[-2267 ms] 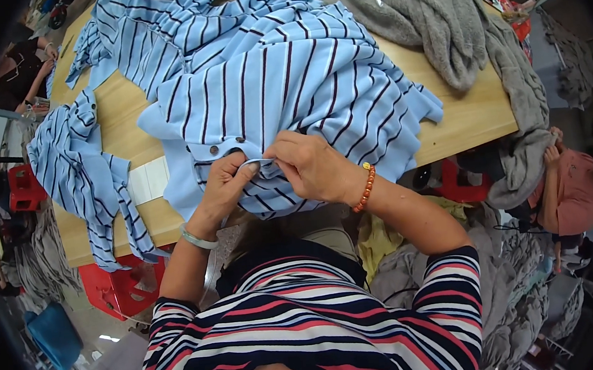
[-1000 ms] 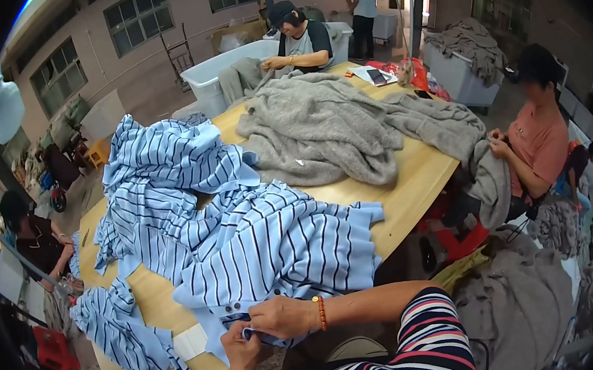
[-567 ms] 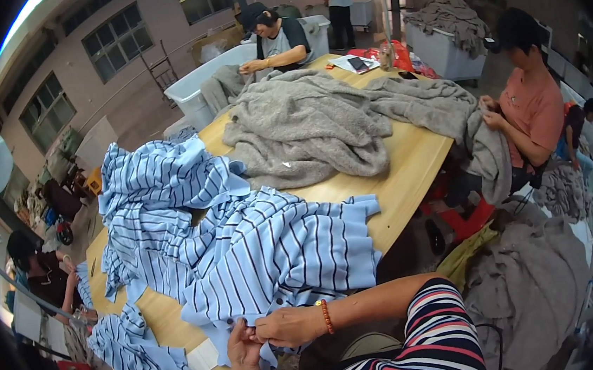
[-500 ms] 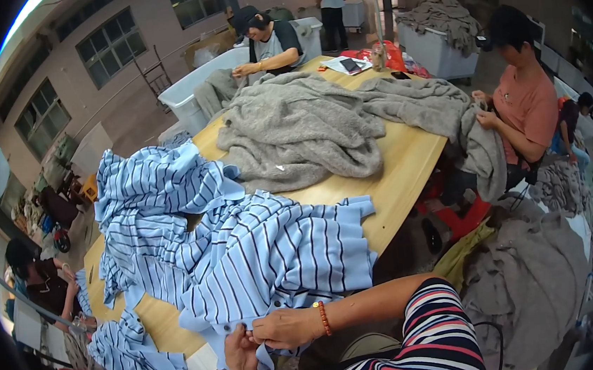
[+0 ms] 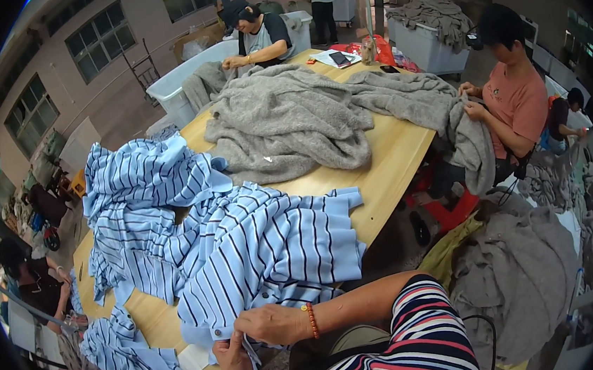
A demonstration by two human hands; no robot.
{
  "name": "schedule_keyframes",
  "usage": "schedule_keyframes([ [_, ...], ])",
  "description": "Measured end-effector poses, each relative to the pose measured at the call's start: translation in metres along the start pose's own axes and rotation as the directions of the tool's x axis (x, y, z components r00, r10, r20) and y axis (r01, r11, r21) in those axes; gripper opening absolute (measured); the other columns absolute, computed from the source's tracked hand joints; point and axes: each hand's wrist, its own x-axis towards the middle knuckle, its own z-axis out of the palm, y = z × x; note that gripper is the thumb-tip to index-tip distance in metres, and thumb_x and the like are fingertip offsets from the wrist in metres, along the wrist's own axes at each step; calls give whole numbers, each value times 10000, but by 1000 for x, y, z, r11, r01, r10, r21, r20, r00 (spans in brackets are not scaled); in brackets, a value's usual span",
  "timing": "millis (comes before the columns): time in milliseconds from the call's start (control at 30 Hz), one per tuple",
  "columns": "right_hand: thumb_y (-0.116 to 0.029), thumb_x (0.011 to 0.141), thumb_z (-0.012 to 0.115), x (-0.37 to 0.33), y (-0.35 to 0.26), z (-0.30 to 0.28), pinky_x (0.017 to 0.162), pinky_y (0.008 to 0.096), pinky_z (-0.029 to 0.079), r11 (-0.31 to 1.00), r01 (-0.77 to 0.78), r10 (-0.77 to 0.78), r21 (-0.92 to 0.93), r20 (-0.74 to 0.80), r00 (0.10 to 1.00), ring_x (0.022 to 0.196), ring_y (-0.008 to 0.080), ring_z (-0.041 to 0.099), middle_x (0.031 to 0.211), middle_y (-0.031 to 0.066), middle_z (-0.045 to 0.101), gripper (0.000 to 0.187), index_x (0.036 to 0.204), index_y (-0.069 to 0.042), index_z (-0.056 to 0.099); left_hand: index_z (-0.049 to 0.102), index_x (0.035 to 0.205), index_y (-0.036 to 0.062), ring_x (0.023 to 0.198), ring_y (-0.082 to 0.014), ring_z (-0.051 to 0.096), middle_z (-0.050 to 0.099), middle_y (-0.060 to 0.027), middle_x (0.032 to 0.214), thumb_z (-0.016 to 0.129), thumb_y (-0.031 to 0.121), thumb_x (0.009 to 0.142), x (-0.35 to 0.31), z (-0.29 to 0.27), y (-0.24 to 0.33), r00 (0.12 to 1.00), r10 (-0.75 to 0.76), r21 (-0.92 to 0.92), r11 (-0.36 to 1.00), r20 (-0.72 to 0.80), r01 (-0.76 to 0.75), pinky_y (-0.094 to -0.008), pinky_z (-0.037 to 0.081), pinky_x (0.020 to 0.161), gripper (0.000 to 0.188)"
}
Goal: Inspecting and organizing striped shirts on a work table in a sewing factory.
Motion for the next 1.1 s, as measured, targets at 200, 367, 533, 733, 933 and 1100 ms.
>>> schedule_keyframes([
  [200,-66,778,573,1,4,0,623,379,505,987,36,-26,-157,65,998,753,299,601,814,136,538,173,924,-4,504,658,991,-41,787,-104,608,680,-63,892,676,59,860,-1,-10,4,998,-46,204,978,46,36,-250,480,708,166],
  [367,-86,774,593,3,15,-4,658,391,500,992,38,-23,-121,121,992,765,314,603,840,148,542,167,892,0,512,662,893,-30,704,-130,596,676,-64,784,724,95,798,-3,-13,9,970,109,386,903,216,-187,-273,474,640,169],
  [533,-85,793,592,5,21,1,682,408,491,994,-34,56,-103,220,974,798,337,607,842,170,549,141,868,12,524,523,685,2,529,-248,479,511,-148,587,686,110,803,2,-13,6,951,184,741,597,248,-309,-352,355,509,229],
  [733,-58,807,559,3,41,2,729,410,485,990,-128,107,56,284,953,830,355,602,864,190,574,108,877,24,570,440,624,13,493,-237,378,410,-139,530,610,110,879,11,-16,-9,948,154,717,624,277,-311,-373,287,479,322],
  [933,-39,835,554,-4,57,8,679,406,472,991,-123,103,53,288,952,788,336,588,843,142,536,161,986,-1,593,449,669,7,535,-128,328,395,-50,557,575,136,928,16,-23,-27,971,41,562,809,235,-170,-317,282,484,316],
  [1100,-47,747,575,0,62,8,694,411,483,997,-50,32,58,279,960,787,344,609,820,150,565,94,828,-9,604,441,673,8,533,-133,323,375,-51,557,569,115,921,21,-26,-34,970,8,577,803,243,-152,-325,292,486,299],
])
